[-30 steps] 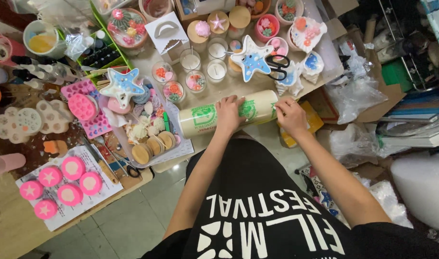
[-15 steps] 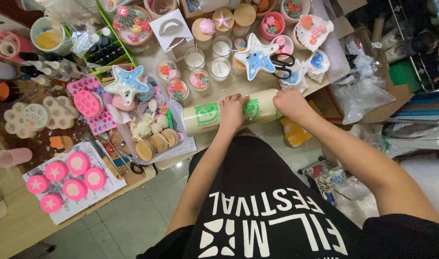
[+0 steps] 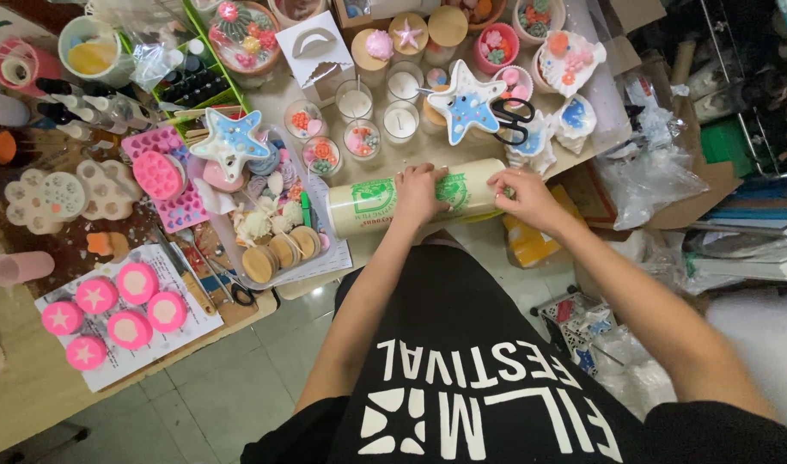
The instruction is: Wrap a star-shaped candle in plastic film and seal it using a heat gun.
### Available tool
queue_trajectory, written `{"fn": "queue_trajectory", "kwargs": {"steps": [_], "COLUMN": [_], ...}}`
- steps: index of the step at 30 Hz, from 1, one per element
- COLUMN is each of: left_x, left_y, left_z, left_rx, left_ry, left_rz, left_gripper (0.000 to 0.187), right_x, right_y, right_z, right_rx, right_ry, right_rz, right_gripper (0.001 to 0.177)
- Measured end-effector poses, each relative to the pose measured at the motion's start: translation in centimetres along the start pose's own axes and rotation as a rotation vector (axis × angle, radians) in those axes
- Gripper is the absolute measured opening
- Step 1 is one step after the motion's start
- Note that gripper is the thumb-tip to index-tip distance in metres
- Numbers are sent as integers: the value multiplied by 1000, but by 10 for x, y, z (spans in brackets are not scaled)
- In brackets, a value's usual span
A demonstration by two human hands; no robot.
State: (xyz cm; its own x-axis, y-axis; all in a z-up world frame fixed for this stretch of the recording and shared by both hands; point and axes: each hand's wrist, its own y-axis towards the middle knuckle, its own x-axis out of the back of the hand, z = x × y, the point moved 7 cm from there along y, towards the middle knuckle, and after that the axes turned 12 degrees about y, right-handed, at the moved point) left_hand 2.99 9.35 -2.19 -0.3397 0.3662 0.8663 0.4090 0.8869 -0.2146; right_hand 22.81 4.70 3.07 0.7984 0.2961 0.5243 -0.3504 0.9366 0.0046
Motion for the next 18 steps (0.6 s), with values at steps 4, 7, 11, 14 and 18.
{"fn": "queue_trajectory", "kwargs": {"steps": [4, 7, 11, 14, 18], "left_x": [9, 41, 80, 67, 26], "left_y": [-4, -37, -104, -128, -132], "left_z": [11, 36, 101, 142, 160], "left_rx": [-59, -144, 213, 417, 318], "left_ry": [-21, -126, -89, -208, -399], "left_rz": [-30, -219, -548, -551, -529], "left_gripper": [74, 70, 53, 51, 47], "right_x": [-15, -24, -39, -50, -32], "right_y": [-20, -32, -49, -51, -22], "right_z": [-40, -76, -117, -129, 6], "right_rx": [-287, -298, -446, -389, -404], "right_ry": [434, 713, 936, 795, 38], "right_rz": [-104, -214, -432, -449, -193], "right_gripper": [10, 11, 9, 7, 54]}}
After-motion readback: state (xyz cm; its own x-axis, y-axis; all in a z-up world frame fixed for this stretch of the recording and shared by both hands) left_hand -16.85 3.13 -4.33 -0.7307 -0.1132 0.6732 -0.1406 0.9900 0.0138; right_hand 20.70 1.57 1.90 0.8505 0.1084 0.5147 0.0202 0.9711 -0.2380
